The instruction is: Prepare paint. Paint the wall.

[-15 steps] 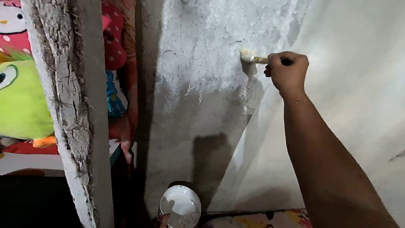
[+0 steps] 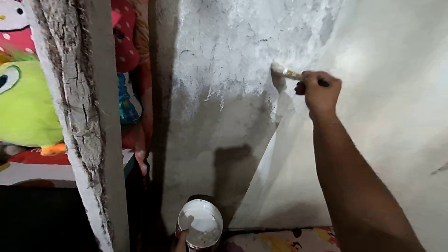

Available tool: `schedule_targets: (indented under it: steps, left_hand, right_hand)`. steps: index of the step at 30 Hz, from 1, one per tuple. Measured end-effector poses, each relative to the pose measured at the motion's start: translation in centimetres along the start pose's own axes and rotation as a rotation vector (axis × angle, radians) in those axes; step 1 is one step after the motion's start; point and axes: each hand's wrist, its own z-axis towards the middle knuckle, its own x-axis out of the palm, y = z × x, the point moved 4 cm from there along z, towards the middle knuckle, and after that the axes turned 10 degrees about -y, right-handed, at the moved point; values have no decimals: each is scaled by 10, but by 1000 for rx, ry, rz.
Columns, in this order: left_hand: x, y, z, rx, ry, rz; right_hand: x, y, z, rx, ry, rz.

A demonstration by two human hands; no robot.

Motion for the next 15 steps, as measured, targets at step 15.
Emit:
schedule_targets:
  steps: [15]
  left_hand:
    - [-4, -19, -7, -36, -32, -79]
  right_hand:
    - [-30, -46, -342, 310, 357, 245]
